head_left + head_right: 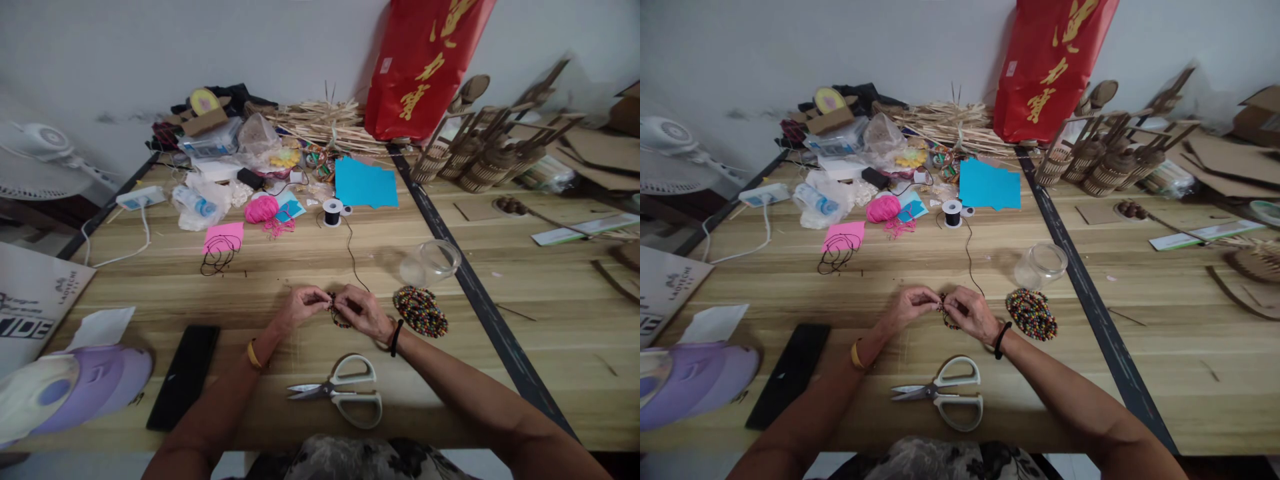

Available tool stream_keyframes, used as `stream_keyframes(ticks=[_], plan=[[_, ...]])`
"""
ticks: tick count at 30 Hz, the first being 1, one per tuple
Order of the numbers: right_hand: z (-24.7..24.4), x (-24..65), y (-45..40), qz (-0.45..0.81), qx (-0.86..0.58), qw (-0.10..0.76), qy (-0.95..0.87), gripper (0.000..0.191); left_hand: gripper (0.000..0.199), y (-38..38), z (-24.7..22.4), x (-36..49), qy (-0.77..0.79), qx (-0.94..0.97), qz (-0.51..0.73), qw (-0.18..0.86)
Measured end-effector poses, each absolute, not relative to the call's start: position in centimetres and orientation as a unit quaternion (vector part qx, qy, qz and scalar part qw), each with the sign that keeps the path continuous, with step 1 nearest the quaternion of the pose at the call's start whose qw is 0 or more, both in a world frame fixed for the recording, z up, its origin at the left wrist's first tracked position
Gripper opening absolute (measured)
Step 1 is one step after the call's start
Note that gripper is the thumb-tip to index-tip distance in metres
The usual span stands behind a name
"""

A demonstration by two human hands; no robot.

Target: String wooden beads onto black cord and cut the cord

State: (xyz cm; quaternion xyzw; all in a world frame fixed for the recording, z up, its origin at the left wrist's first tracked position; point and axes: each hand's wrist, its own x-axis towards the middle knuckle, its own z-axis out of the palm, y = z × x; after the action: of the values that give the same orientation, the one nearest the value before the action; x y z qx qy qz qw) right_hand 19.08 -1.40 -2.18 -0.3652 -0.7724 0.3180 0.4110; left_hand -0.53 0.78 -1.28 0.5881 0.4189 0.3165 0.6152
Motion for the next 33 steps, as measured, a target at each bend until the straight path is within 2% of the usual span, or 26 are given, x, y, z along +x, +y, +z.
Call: stream_keyframes(ticks=[33], plan=[[-2.03,19.08,-1.43,0.315,-0.372,0.406,-0.773,0.019,0.025,0.78,-1.08,-0.45,0.427,0.579,0.317,0.618]])
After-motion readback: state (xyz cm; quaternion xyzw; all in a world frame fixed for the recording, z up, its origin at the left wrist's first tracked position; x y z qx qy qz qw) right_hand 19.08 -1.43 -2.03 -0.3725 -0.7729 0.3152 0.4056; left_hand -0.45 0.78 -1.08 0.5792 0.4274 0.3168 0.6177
